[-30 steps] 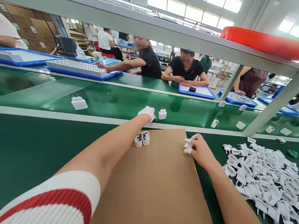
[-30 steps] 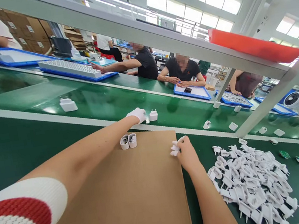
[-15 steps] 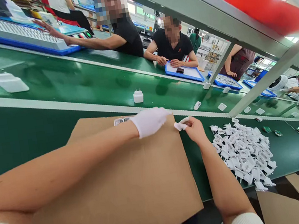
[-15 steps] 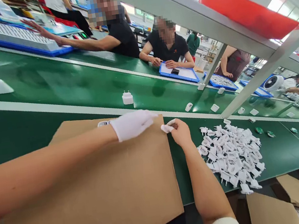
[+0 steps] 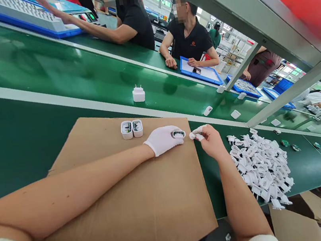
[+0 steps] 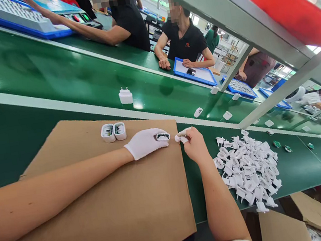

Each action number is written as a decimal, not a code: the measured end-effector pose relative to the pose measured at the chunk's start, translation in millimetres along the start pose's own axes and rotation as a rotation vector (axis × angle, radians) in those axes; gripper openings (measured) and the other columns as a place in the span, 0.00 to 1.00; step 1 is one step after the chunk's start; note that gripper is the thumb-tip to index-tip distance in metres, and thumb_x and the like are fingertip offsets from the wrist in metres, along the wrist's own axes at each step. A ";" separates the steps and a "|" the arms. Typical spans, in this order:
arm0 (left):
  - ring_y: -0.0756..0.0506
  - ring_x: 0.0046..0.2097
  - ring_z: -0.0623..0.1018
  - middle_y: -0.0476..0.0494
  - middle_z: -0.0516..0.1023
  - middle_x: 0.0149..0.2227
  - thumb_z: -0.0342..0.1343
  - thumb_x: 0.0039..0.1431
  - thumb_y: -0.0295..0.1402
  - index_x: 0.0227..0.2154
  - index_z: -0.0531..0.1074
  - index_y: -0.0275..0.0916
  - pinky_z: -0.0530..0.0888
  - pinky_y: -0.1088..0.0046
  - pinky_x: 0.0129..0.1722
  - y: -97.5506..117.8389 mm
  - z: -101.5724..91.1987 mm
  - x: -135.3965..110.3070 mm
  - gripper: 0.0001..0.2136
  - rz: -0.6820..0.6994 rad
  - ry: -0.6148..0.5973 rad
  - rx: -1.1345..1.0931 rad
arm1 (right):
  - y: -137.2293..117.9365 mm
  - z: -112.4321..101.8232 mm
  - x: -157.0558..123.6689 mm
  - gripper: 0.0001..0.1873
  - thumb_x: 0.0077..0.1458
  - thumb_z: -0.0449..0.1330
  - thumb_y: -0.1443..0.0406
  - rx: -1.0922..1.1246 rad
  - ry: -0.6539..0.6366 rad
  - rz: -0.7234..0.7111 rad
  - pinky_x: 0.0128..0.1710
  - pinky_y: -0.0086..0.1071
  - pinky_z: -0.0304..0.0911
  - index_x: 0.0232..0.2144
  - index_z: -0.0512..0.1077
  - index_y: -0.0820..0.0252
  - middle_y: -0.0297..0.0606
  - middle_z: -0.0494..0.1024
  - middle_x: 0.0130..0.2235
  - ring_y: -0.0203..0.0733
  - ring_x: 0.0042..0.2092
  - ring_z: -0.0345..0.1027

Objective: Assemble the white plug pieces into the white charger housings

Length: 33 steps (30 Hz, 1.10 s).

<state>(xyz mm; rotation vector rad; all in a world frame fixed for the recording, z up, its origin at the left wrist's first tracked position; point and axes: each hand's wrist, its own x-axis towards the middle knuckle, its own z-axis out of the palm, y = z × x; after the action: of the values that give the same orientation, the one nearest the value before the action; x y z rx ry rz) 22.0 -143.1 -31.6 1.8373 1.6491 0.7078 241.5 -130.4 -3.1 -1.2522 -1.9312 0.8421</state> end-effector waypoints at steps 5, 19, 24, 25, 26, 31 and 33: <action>0.42 0.49 0.81 0.54 0.85 0.47 0.63 0.52 0.47 0.44 0.82 0.50 0.75 0.71 0.52 -2.5 0.2 -1.2 0.17 0.000 0.003 -0.095 | -3.5 3.3 0.7 0.05 0.53 0.62 0.69 -0.219 -0.087 -0.034 0.41 0.36 0.70 0.31 0.78 0.56 0.36 0.76 0.35 0.41 0.36 0.71; 0.42 0.46 0.82 0.51 0.85 0.45 0.66 0.50 0.49 0.42 0.82 0.47 0.77 0.70 0.48 -4.9 0.2 0.7 0.18 -0.011 -0.018 -0.228 | -14.6 11.6 -9.4 0.10 0.53 0.66 0.65 -0.161 -0.215 0.049 0.45 0.37 0.73 0.39 0.82 0.58 0.40 0.75 0.43 0.40 0.39 0.73; 0.43 0.45 0.82 0.52 0.85 0.44 0.66 0.48 0.45 0.42 0.82 0.47 0.77 0.70 0.48 -4.2 0.0 0.5 0.18 -0.029 -0.013 -0.234 | -8.3 16.9 -3.0 0.09 0.54 0.65 0.64 -0.067 -0.071 0.083 0.45 0.38 0.73 0.38 0.80 0.56 0.38 0.80 0.41 0.41 0.38 0.74; 0.43 0.44 0.82 0.52 0.85 0.43 0.66 0.48 0.45 0.42 0.82 0.47 0.76 0.70 0.48 -3.8 -0.1 0.5 0.18 -0.029 -0.011 -0.216 | -8.4 17.3 -1.5 0.11 0.54 0.65 0.63 -0.015 -0.007 0.112 0.45 0.38 0.74 0.40 0.79 0.57 0.39 0.81 0.42 0.41 0.39 0.75; 0.43 0.43 0.82 0.52 0.85 0.42 0.66 0.48 0.45 0.42 0.83 0.47 0.76 0.70 0.47 -3.2 -0.3 0.5 0.18 -0.029 -0.011 -0.197 | -9.4 17.7 -0.3 0.13 0.54 0.66 0.60 0.030 0.068 0.139 0.45 0.39 0.74 0.41 0.79 0.57 0.40 0.82 0.42 0.42 0.39 0.76; 0.42 0.39 0.81 0.52 0.84 0.37 0.66 0.47 0.46 0.40 0.82 0.47 0.76 0.69 0.42 -0.2 -1.4 0.6 0.17 -0.028 -0.043 -0.144 | -21.0 25.3 -0.9 0.13 0.59 0.64 0.58 0.008 0.151 -0.032 0.52 0.41 0.73 0.45 0.77 0.54 0.40 0.83 0.45 0.45 0.45 0.76; 0.42 0.38 0.81 0.52 0.83 0.34 0.64 0.49 0.47 0.35 0.81 0.45 0.75 0.69 0.42 1.2 -2.0 0.5 0.14 0.002 -0.055 -0.142 | -23.4 30.0 -1.6 0.15 0.60 0.60 0.63 -0.096 0.063 -0.155 0.56 0.43 0.70 0.50 0.76 0.52 0.40 0.82 0.48 0.47 0.50 0.75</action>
<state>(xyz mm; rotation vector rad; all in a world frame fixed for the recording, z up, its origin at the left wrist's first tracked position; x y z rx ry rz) 21.5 -142.7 -29.4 1.7432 1.5224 0.7480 206.0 -144.3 -1.4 -1.1527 -2.0084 0.6311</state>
